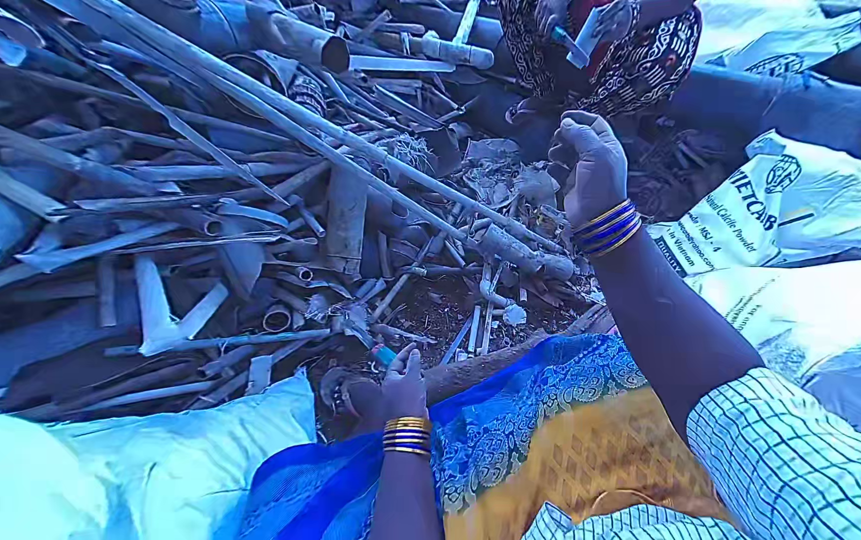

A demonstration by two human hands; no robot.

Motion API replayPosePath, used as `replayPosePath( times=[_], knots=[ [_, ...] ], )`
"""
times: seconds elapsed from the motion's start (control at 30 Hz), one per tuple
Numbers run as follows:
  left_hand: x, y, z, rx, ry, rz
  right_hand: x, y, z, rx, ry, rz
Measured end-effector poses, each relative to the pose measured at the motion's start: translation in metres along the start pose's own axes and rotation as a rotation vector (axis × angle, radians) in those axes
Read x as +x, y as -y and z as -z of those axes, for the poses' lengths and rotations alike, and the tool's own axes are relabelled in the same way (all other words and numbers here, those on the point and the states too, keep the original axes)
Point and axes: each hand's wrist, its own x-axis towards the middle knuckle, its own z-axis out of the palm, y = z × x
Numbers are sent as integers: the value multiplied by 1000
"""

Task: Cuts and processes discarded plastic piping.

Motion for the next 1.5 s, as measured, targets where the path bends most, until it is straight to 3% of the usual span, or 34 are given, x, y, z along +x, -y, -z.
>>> replayPosePath(
  times=[0.07, 0.13, 0.23, 0.33, 0.5, 0.63, 0.73, 0.8, 0.9, 1.07, 1.17, 1.23, 1.3, 1.4, 1.5],
  knots=[
    [10, 1, -2, 68, 7, -8, 22, -85, -10, -401, 180, -207],
    [17, 1, -4, 124, 7, 19, 38, -155, -11, -864, 481, -363],
    [24, 4, -9, 196, 4, 58, 56, -240, -15, -1514, 960, -345],
    [29, 10, -12, 274, 37, 62, 64, -292, -22, -1781, 1082, -235],
    [35, 21, -8, 241, 54, 87, 73, -330, -13, -1838, 1091, -135],
    [34, 22, -8, 246, 49, 83, 62, -311, 4, -1984, 1130, 83],
    [29, 16, -11, 272, 69, 86, 46, -270, 15, -2134, 1144, -65],
    [26, 12, -12, 305, 114, 75, 43, -244, 34, -2075, 1035, -191],
    [21, 10, -11, 439, 243, 73, 39, -191, 52, -1949, 805, -176],
    [10, 20, -10, 448, 248, 40, -12, -83, 47, -1541, 355, 197],
    [1, 23, -3, 419, 152, 20, -57, -48, 53, -1263, 252, 385],
    [-6, 20, 2, 356, 95, -5, -82, -42, 49, -1150, 298, 364],
    [-9, 21, 6, 311, 47, -19, -102, -63, 43, -1142, 415, 268],
    [-13, 22, 10, 310, 16, -24, -126, -111, 34, -1172, 672, -40],
    [-18, 18, 14, 305, -31, -17, -120, -128, 41, -1039, 624, -160]
  ],
)
